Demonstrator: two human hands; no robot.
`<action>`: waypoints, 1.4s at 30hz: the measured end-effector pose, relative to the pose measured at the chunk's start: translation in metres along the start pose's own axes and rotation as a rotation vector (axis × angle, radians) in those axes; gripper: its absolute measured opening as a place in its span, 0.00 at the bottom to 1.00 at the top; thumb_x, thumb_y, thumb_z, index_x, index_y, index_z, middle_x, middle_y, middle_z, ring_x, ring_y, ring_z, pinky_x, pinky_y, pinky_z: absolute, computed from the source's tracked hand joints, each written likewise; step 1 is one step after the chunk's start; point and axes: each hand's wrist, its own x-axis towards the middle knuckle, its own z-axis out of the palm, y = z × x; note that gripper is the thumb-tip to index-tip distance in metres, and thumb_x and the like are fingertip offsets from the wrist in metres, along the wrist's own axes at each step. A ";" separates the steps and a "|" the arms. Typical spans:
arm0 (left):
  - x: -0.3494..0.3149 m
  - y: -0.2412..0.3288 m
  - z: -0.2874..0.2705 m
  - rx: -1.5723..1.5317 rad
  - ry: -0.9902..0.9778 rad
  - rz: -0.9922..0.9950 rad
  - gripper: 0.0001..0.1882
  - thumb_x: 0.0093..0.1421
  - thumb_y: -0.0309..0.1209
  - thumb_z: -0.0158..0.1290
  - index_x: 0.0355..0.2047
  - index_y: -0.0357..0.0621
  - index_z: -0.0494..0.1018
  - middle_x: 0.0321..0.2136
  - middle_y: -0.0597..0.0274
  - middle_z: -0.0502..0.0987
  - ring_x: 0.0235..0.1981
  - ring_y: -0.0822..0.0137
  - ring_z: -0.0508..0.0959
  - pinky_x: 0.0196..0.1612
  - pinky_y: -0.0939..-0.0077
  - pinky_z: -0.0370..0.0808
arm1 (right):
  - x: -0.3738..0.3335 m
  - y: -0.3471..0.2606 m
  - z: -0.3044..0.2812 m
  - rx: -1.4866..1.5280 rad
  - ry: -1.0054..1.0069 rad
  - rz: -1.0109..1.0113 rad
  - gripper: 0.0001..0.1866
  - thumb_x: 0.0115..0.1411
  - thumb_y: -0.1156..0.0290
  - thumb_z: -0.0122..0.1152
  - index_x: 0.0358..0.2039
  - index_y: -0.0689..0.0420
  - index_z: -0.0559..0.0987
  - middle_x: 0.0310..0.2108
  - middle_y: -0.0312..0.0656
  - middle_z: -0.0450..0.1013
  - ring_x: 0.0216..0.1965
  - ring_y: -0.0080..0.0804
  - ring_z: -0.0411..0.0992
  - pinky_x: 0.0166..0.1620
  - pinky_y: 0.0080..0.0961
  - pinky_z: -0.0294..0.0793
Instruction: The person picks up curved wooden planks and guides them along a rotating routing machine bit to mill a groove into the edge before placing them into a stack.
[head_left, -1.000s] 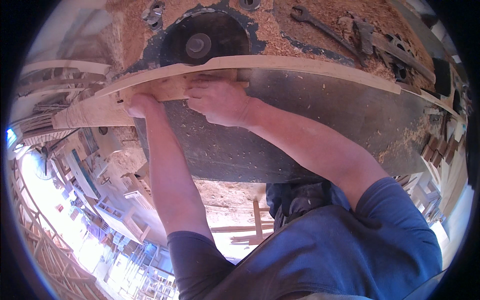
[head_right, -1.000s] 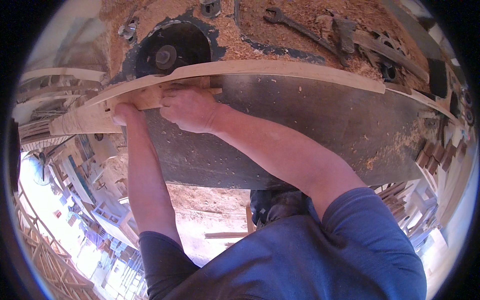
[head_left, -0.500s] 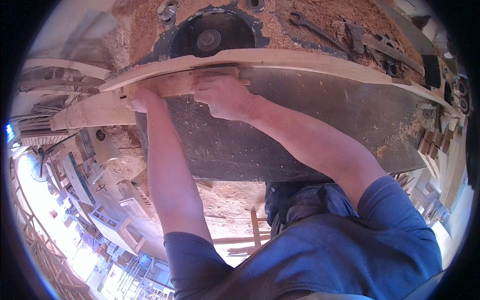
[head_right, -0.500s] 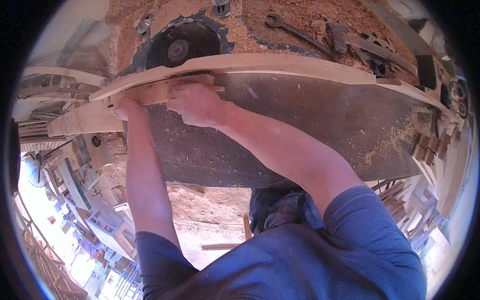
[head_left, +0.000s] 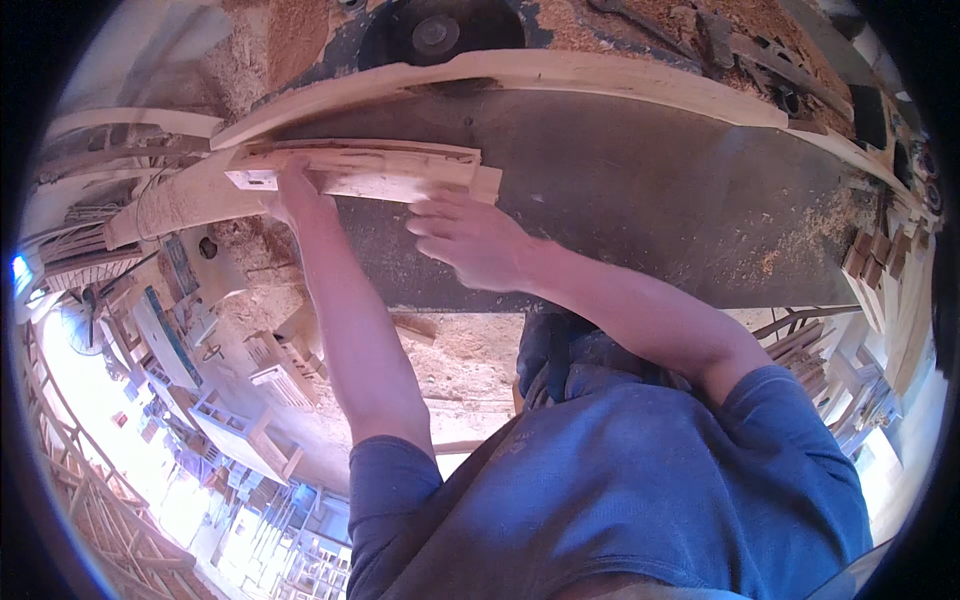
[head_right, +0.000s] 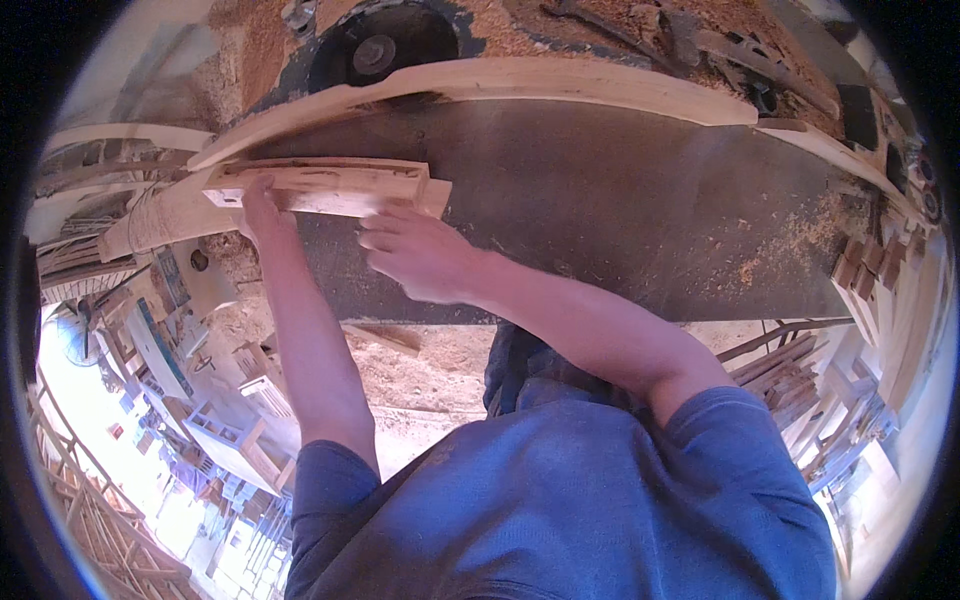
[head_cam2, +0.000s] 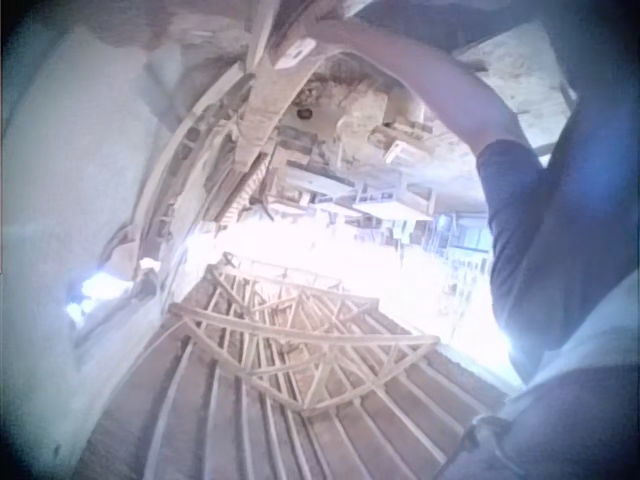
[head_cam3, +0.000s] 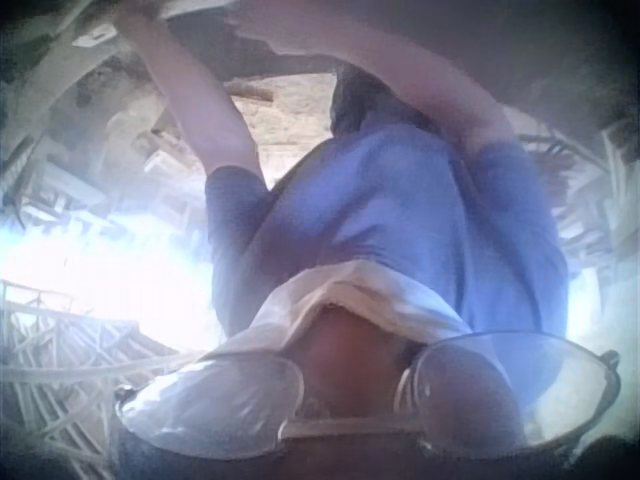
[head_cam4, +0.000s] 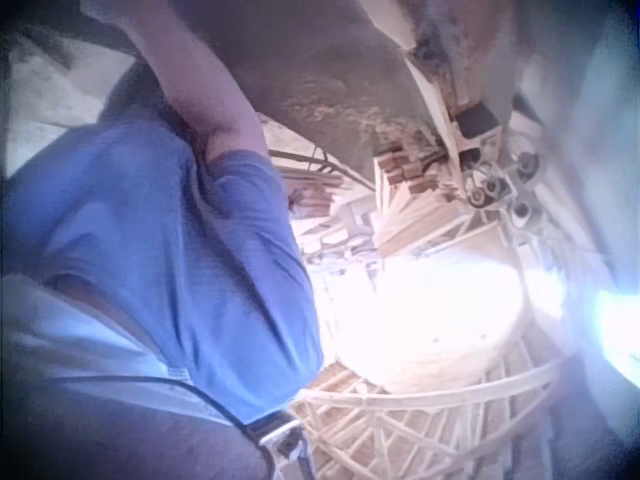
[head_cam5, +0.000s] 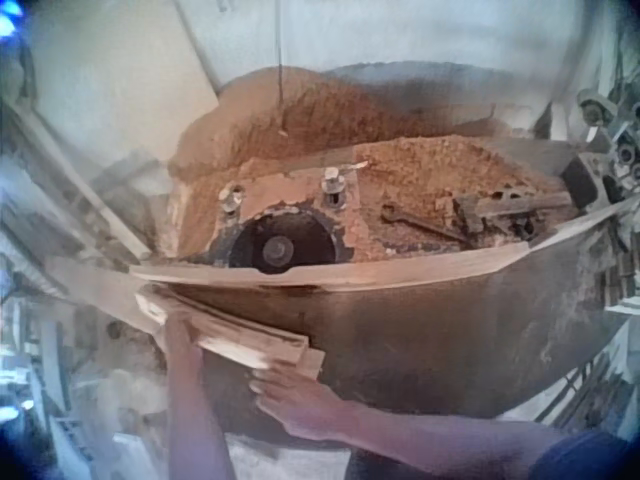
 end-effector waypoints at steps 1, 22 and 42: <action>0.006 -0.003 -0.018 -0.053 -0.104 0.051 0.35 0.50 0.12 0.57 0.58 0.32 0.57 0.44 0.46 0.74 0.43 0.55 0.80 0.38 0.62 0.83 | -0.021 -0.008 -0.001 0.040 -0.023 0.025 0.13 0.43 0.80 0.65 0.33 0.58 0.81 0.46 0.43 0.78 0.59 0.45 0.71 0.65 0.45 0.68; -0.315 0.099 -0.010 0.059 -0.348 0.819 0.34 0.48 0.20 0.61 0.58 0.35 0.66 0.44 0.58 0.75 0.47 0.65 0.76 0.50 0.71 0.74 | -0.109 -0.020 -0.237 0.851 0.239 0.541 0.37 0.53 0.81 0.66 0.65 0.61 0.67 0.61 0.48 0.70 0.60 0.42 0.71 0.65 0.37 0.67; -0.383 -0.094 -0.009 0.559 -0.333 0.883 0.28 0.51 0.17 0.55 0.56 0.38 0.73 0.57 0.49 0.72 0.61 0.48 0.69 0.65 0.58 0.66 | -0.270 0.063 -0.340 0.938 0.780 1.221 0.18 0.64 0.65 0.55 0.52 0.59 0.75 0.50 0.44 0.77 0.53 0.42 0.74 0.56 0.44 0.73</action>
